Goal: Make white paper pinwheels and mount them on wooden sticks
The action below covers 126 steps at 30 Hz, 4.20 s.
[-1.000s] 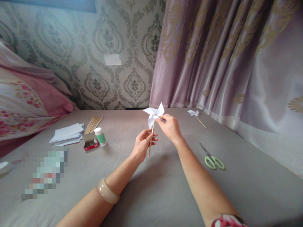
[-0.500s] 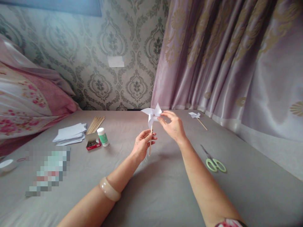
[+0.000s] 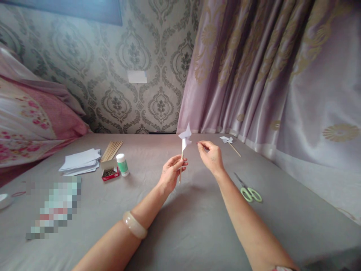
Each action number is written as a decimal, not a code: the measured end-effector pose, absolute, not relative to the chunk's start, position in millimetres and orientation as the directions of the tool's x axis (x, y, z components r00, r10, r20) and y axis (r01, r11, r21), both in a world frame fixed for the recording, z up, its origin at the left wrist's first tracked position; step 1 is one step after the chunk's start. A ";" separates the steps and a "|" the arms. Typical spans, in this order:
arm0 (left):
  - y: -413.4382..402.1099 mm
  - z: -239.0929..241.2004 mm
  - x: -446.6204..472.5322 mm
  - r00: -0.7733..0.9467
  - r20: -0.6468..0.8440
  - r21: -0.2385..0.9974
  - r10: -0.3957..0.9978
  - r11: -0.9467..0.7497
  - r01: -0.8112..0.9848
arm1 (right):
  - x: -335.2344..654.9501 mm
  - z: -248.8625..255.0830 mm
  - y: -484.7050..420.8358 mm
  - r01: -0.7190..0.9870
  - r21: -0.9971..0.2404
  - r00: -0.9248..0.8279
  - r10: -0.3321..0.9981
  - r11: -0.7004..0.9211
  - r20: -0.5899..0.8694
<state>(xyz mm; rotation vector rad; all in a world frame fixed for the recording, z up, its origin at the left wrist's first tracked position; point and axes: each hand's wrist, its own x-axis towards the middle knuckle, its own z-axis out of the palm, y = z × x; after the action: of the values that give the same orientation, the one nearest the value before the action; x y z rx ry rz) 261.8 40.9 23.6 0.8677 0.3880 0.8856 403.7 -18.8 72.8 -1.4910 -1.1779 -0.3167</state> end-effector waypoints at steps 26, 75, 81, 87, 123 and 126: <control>46.1 2.5 259.2 0.517 0.107 0.876 0.850 0.165 -0.452 | 379.8 60.9 -13.1 0.888 -0.446 0.433 0.525 -0.110 0.733; 45.6 1.3 258.1 0.555 0.091 0.915 0.827 0.151 -0.373 | 403.1 109.0 -43.9 0.873 -0.468 0.287 0.921 -0.138 0.264; 45.2 1.4 258.3 0.550 0.074 0.913 0.832 0.166 -0.373 | 393.6 111.0 -35.5 0.847 -0.392 0.526 0.669 -0.358 0.526; 45.4 0.7 258.3 0.559 0.089 0.920 0.824 0.148 -0.364 | 398.7 109.9 -42.0 0.875 -0.213 0.483 0.796 -0.434 0.366; 52.1 6.0 258.0 0.529 0.038 0.871 0.848 0.231 -0.433 | 370.6 67.9 -22.0 0.898 -0.424 0.164 0.984 -0.118 0.073; 54.1 5.0 257.6 0.520 0.042 0.868 0.853 0.227 -0.442 | 364.1 54.9 -16.9 0.869 -0.478 0.222 0.963 -0.125 0.152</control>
<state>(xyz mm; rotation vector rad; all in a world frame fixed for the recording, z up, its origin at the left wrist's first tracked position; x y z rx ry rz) 257.6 54.1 5.0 0.9767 0.5032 0.9451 364.1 -16.9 54.9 -2.0341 -1.6852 0.2659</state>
